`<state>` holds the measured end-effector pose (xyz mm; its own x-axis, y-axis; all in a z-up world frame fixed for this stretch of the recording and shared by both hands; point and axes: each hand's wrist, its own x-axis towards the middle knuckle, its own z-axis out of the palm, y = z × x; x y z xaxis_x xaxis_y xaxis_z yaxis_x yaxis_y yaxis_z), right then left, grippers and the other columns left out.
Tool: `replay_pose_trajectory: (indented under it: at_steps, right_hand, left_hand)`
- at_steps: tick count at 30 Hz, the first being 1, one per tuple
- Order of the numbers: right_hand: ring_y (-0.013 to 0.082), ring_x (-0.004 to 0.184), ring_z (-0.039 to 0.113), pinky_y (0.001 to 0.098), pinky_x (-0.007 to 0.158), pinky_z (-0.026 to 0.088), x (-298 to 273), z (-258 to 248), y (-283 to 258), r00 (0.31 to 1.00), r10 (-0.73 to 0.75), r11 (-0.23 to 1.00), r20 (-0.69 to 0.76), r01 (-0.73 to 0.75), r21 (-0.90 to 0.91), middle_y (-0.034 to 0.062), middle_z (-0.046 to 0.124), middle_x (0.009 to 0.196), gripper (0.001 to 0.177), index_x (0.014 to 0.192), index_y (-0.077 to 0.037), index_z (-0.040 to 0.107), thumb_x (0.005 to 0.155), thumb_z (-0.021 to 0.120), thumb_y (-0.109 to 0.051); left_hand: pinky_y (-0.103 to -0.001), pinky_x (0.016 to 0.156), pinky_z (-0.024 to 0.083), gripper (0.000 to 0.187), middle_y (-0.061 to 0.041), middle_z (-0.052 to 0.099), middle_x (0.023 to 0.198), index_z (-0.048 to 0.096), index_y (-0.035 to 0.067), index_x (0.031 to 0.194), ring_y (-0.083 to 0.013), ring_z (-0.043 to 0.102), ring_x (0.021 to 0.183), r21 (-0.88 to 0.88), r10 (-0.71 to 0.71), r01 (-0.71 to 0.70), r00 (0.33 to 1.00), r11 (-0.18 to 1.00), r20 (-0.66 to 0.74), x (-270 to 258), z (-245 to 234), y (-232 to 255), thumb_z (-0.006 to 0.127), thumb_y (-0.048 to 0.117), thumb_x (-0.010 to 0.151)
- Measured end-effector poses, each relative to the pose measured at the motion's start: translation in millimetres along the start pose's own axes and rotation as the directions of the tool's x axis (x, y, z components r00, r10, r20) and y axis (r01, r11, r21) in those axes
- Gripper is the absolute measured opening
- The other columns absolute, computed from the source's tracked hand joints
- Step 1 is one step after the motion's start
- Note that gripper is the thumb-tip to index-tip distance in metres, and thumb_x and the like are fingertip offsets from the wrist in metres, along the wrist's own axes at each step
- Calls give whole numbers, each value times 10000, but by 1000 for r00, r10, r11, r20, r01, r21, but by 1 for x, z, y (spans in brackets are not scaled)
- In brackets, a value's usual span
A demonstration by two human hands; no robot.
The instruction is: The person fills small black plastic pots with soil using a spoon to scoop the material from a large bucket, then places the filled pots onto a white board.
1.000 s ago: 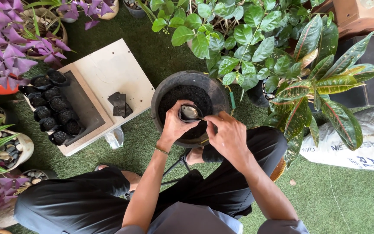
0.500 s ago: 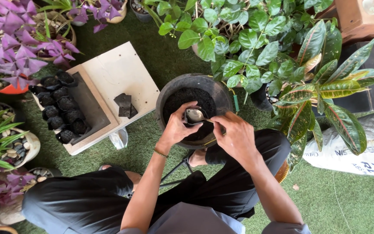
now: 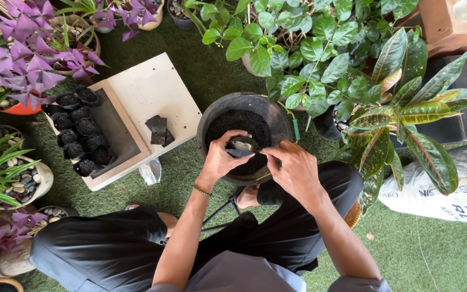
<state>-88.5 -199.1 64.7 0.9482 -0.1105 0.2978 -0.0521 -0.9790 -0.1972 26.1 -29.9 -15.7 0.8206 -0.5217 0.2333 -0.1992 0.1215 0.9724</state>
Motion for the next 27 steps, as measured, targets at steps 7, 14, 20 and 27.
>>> replay_pose_trajectory:
  at_steps: [7,14,20,27]
  right_hand:
    - [157,642,667,302,593,551,-1,1,0,1000,10,998,-29,-8,63,-53,560,678,71,877,-336,748,850,711,-282]
    - [161,625,674,310,591,551,-5,11,5,998,42,994,48,-46,97,-42,596,689,84,885,-319,761,859,706,-262]
    - [163,628,676,323,603,557,-2,0,18,991,97,992,90,-104,72,-51,600,701,90,899,-335,765,865,712,-271]
    - [150,650,692,327,636,570,2,-8,12,986,117,985,118,-131,114,-59,626,721,107,907,-343,771,854,717,-265]
  left_hand:
    - [-445,899,589,571,-123,777,1017,716,79,1165,-313,743,995,101,1,4,999,995,-43,-2,-5,-17,948,166,650]
    - [-453,852,610,585,-130,705,1085,681,90,1207,-350,712,1011,58,-37,36,999,998,7,-2,1,-23,922,131,676]
    - [-500,862,605,756,-196,578,1215,607,30,1326,-430,652,1086,-101,-174,189,975,977,141,-7,1,-26,922,47,639]
    - [-525,996,523,585,-164,540,1272,659,22,1196,-414,603,1207,-27,59,-55,984,998,167,2,-1,-38,929,104,683]
